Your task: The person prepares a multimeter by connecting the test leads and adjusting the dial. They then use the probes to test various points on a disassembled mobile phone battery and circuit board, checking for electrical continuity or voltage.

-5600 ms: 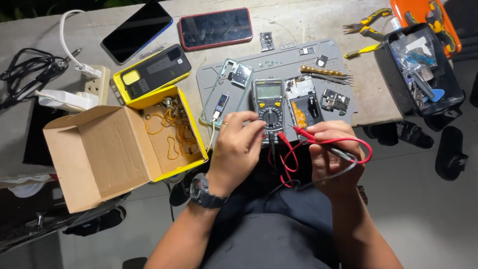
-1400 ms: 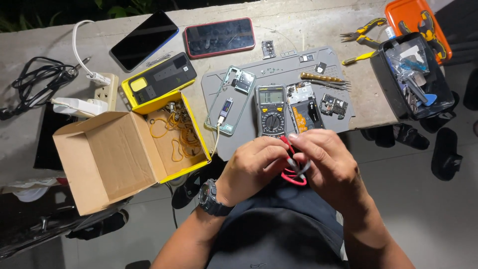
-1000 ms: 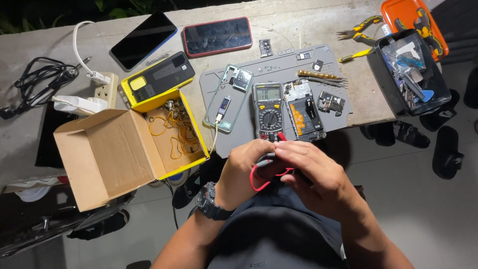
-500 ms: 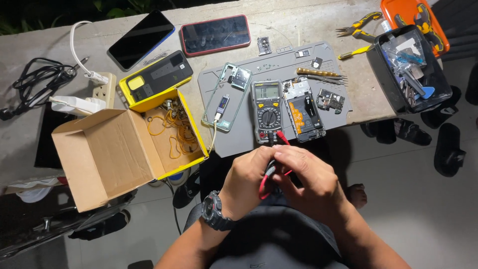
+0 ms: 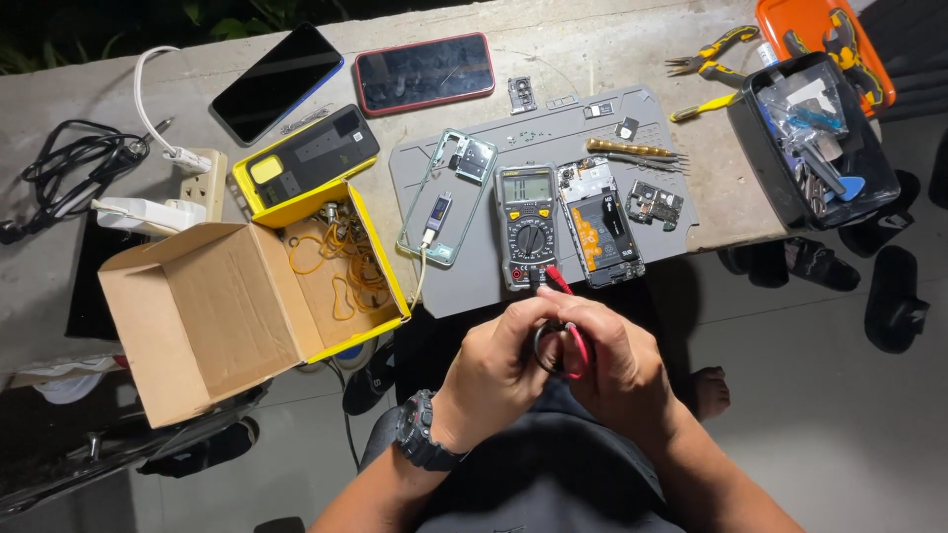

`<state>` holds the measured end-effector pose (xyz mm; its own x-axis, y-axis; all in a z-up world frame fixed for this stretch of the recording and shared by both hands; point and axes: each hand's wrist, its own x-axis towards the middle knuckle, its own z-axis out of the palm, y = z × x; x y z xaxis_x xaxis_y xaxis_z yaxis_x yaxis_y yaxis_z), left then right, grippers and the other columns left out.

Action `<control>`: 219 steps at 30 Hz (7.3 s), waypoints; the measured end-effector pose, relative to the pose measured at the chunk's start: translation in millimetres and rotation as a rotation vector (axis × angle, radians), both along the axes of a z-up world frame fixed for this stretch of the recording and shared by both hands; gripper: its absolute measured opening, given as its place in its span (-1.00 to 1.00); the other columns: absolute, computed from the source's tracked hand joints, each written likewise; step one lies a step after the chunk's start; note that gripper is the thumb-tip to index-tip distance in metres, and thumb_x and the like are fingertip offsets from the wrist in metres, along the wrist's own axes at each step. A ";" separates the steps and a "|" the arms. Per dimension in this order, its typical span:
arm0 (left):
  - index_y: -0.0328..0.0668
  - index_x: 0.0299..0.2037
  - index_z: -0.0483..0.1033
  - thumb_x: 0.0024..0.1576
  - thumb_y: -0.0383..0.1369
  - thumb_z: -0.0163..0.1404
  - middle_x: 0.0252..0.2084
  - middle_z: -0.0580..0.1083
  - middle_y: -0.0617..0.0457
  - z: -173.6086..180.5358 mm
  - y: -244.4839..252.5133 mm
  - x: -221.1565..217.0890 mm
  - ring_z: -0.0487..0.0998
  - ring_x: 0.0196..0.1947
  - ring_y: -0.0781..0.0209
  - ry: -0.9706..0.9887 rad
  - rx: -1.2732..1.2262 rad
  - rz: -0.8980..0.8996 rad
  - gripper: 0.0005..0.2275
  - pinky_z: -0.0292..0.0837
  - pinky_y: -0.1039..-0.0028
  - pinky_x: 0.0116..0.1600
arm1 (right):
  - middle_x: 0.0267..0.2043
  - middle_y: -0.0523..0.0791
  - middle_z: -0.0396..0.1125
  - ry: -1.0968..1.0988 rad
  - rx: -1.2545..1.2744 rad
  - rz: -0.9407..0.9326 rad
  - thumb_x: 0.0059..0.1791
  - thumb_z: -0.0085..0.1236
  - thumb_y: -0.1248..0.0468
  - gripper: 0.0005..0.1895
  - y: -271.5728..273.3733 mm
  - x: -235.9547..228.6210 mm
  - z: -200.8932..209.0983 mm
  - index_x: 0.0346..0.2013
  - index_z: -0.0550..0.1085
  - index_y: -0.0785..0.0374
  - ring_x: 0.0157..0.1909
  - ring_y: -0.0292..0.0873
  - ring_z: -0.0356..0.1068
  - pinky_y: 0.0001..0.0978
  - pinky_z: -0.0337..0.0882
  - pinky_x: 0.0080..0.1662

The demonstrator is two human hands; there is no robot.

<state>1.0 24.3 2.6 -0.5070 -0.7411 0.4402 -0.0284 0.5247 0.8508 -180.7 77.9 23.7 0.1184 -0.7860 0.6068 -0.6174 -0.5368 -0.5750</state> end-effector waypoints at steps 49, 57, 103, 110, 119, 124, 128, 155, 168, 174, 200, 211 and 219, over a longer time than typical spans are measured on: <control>-0.23 0.11 0.62 0.43 -0.54 0.12 -0.08 0.68 -0.15 8.9 9.3 -6.6 0.85 -0.21 0.10 0.243 0.149 0.197 -0.89 0.85 0.44 0.01 | 0.15 0.20 0.49 -0.104 -0.140 -0.351 0.23 0.24 0.42 -0.89 12.9 -14.6 -19.9 0.06 0.60 0.34 0.03 0.00 0.75 -0.28 0.76 0.20; -0.24 0.12 0.64 0.42 -0.50 0.12 -0.09 0.68 -0.11 14.7 10.7 -9.6 0.81 -0.19 0.15 0.140 0.091 0.231 -0.87 0.78 0.43 0.01 | 0.15 0.18 0.48 -0.149 -0.107 -0.339 0.22 0.25 0.38 -0.86 16.0 -16.7 -17.2 0.06 0.60 0.36 0.03 0.00 0.72 -0.25 0.74 0.22; -0.24 0.51 0.47 0.42 -0.55 0.04 -0.10 0.59 -0.20 44.7 0.6 -69.8 0.73 -0.10 -0.39 -0.158 -0.144 0.068 -0.57 0.69 0.05 -0.05 | -0.02 0.07 0.66 -0.253 0.025 -0.087 0.05 0.50 0.34 -0.86 111.6 -69.6 61.0 -0.14 0.69 0.32 -0.02 0.03 0.74 -0.25 0.72 -0.09; -0.29 0.21 0.54 0.48 -0.46 0.05 -0.01 0.57 -0.15 81.8 -1.7 -97.8 0.61 -0.12 -0.02 -0.080 -0.089 -0.137 -0.84 0.55 0.29 0.02 | 0.55 0.15 0.15 0.286 -0.103 -0.339 0.24 0.40 0.15 -0.95 61.3 -111.6 31.6 -0.04 0.74 -0.03 0.50 0.27 0.15 0.22 0.33 0.52; -0.17 0.42 0.47 0.16 -0.04 0.42 0.26 0.48 -0.18 48.7 8.3 -115.8 0.62 0.08 0.10 -0.037 0.069 -0.237 -0.32 0.74 0.42 0.05 | 0.33 0.24 0.49 0.162 0.076 -0.193 0.24 0.16 0.32 -0.85 42.5 -129.4 5.4 -0.05 0.57 0.39 0.17 0.12 0.67 -0.10 0.71 0.18; -0.24 0.46 0.42 0.22 -0.09 0.40 0.30 0.48 -0.23 37.3 8.5 -121.5 0.70 0.16 0.01 -0.082 0.041 -0.193 -0.32 0.78 0.34 0.25 | 0.11 0.19 0.58 0.176 -0.005 -0.262 0.20 0.25 0.42 -0.90 34.5 -128.1 -14.7 -0.18 0.49 0.34 0.01 0.07 0.69 -0.20 0.69 0.01; -0.30 0.43 0.43 0.28 -0.41 0.21 0.27 0.54 -0.29 38.6 -3.8 -118.1 0.73 0.15 -0.13 -0.066 0.021 -0.242 -0.51 0.73 0.24 0.28 | 0.14 0.19 0.54 0.053 -0.002 -0.197 0.24 0.25 0.28 -0.62 35.1 -135.9 -36.9 0.24 0.27 0.24 0.04 0.12 0.67 -0.15 0.67 0.06; -0.33 0.26 0.46 0.61 -0.40 -0.23 0.06 0.60 -0.21 37.0 -27.4 -61.9 0.72 -0.01 -0.19 0.024 0.057 -0.424 -0.77 0.70 0.17 0.14 | -0.14 -0.13 0.53 -0.134 0.488 0.417 0.20 0.03 0.36 -0.82 -16.7 -124.5 11.1 -0.06 0.61 0.21 -0.16 -0.12 0.49 -0.29 0.52 -0.05; -0.27 0.41 0.44 0.63 -0.41 -0.20 0.10 0.61 -0.14 26.5 -18.8 -61.9 0.68 0.00 -0.09 0.041 -0.030 -0.272 -0.74 0.68 0.23 0.18 | 0.11 -0.02 0.45 -0.184 0.467 0.316 0.01 0.11 0.59 -0.62 -1.7 -122.3 13.5 0.10 0.56 0.30 -0.06 -0.18 0.59 -0.45 0.68 -0.04; -0.31 0.36 0.48 0.61 -0.46 -0.17 0.28 0.62 -0.16 29.1 -16.3 -57.7 0.73 0.13 -0.13 0.045 -0.042 -0.271 -0.77 0.73 0.21 0.28 | -0.09 -0.03 0.47 -0.051 0.394 0.252 0.11 0.25 0.45 -0.85 -0.6 -120.7 -13.9 -0.02 0.55 0.30 -0.12 -0.07 0.55 -0.28 0.55 -0.05; -0.18 0.10 0.61 0.40 -0.52 0.23 -0.01 0.68 -0.01 33.0 -27.4 -86.5 0.73 -0.05 0.01 0.091 -0.119 0.127 -0.86 0.64 0.25 0.20 | 0.17 0.12 0.52 -0.011 0.190 -0.032 0.24 0.03 0.54 -0.70 -24.3 -138.6 9.8 0.23 0.59 0.37 0.18 0.05 0.61 -0.22 0.58 0.27; -0.24 -0.06 0.42 0.50 -0.41 -0.21 -0.16 0.44 0.00 5.6 -11.9 -105.6 0.46 -0.20 0.07 -0.086 0.204 -0.007 -0.85 0.42 0.28 -0.01 | 0.20 0.07 0.51 0.257 0.237 -0.244 0.14 0.43 0.36 -0.63 -59.7 -187.0 -46.2 0.23 0.60 0.38 0.26 0.12 0.53 -0.08 0.46 0.36; -0.21 -0.10 0.45 0.47 -0.39 -0.17 -0.23 0.43 0.07 5.7 -9.4 -108.4 0.43 -0.25 0.13 -0.135 0.227 0.017 -0.85 0.39 0.32 -0.09 | 0.33 0.06 0.46 0.389 0.279 -0.243 0.05 0.49 0.23 -0.39 -72.8 -179.3 -51.7 0.38 0.52 0.27 0.30 0.23 0.48 0.10 0.46 0.36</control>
<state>-107.4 14.9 8.3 -0.5360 -0.8224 0.1908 -0.1569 0.3191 0.9346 -360.0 5.0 -28.0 0.0873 -0.9441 0.3180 -0.9010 -0.2110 -0.3791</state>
